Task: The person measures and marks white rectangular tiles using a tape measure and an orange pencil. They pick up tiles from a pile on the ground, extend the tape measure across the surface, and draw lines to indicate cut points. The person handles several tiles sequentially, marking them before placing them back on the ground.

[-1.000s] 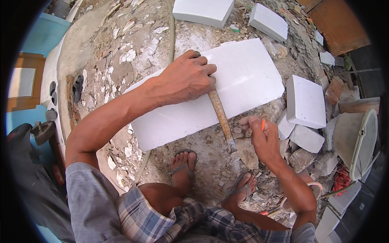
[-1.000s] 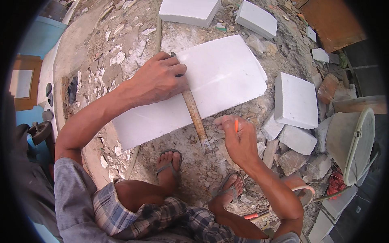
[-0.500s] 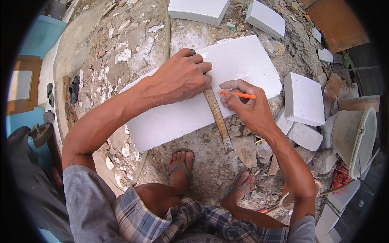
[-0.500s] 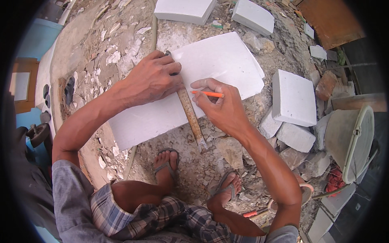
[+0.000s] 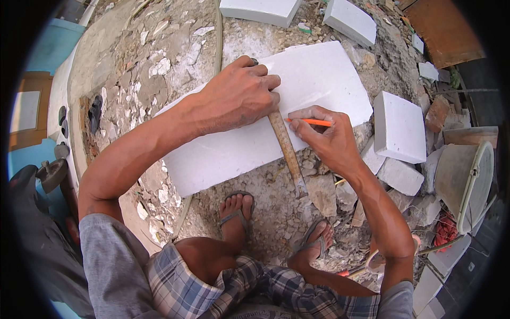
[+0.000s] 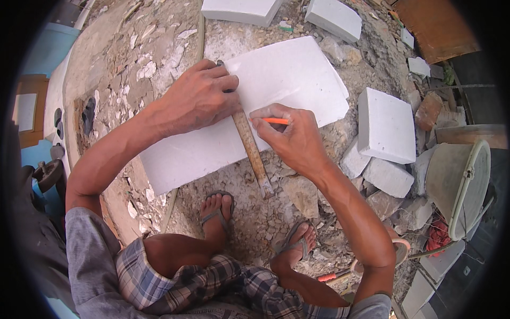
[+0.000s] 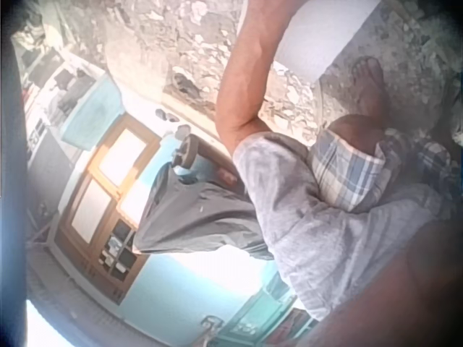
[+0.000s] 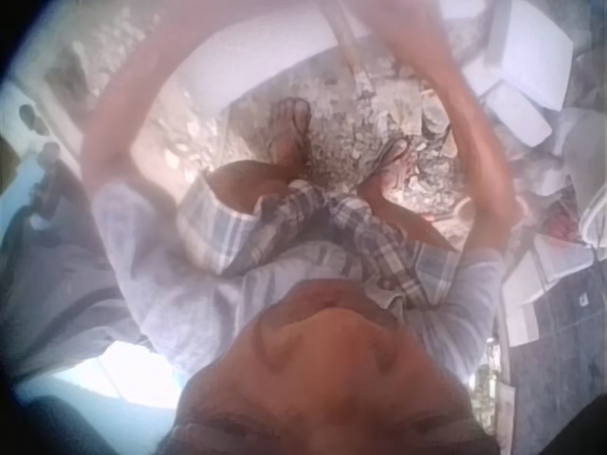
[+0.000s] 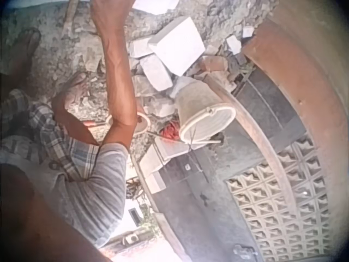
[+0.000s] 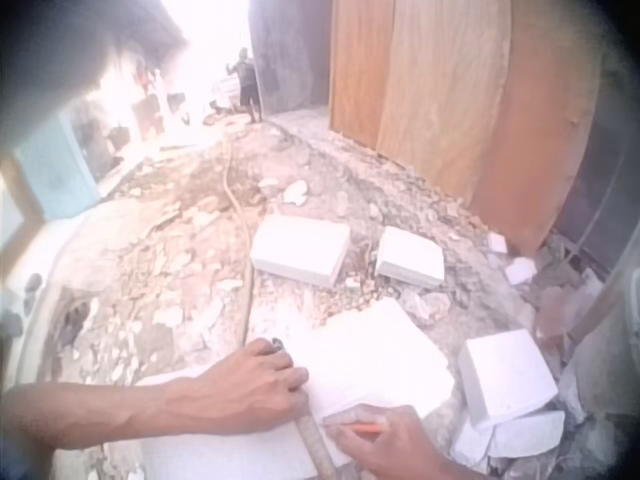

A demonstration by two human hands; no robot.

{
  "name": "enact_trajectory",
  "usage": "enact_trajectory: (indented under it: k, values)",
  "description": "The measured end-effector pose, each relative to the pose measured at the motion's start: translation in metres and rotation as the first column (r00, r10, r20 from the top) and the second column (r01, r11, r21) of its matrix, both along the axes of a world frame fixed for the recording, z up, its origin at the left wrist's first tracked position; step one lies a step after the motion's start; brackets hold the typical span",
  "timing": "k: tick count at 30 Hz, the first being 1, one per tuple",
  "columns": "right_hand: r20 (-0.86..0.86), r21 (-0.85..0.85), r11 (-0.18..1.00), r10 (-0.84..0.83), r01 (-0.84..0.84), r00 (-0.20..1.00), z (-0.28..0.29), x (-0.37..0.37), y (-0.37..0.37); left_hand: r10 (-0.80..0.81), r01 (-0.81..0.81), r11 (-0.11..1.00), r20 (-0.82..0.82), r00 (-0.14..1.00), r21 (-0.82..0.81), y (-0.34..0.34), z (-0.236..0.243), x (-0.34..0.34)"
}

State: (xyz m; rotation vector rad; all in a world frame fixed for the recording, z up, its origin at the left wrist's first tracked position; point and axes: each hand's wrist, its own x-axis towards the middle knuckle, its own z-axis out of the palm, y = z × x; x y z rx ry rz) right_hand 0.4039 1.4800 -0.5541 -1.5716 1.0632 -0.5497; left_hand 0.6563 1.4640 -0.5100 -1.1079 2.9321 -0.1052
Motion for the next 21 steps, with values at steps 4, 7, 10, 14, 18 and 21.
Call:
enact_trajectory:
  k: [4,7,10,14,18,21]
  values:
    - [-0.024,-0.047,0.999,0.008,-0.009,1.0,0.0037,0.0024,0.0002,0.01,-0.01,1.0,0.0,1.0,-0.016,-0.0007,-0.0057,0.0013]
    - [-0.038,-0.06,0.998,0.009,-0.011,0.999,0.0035,0.0028,0.0007,0.014,-0.014,1.0,-0.005,1.0,-0.011,-0.0006,-0.0055,0.0008]
    - [-0.048,-0.106,0.994,0.017,-0.022,0.999,0.0021,0.001,-0.0014,0.007,-0.008,1.0,-0.008,1.0,-0.025,-0.0013,-0.0055,-0.0005]
    - [-0.046,-0.115,0.993,0.029,-0.034,0.999,0.0001,0.0021,-0.0019,0.016,-0.016,1.0,0.009,1.0,-0.02,-0.0003,-0.0056,0.0012]
    - [-0.034,-0.122,0.992,0.027,-0.031,0.999,-0.0012,0.0022,-0.0018,0.02,-0.019,1.0,0.016,1.0,-0.024,-0.0005,-0.0069,0.0005]
    - [-0.034,-0.113,0.993,0.025,-0.029,0.999,-0.0009,0.0024,-0.002,0.017,-0.016,0.999,0.02,1.0,-0.029,-0.0005,-0.0058,0.0005]
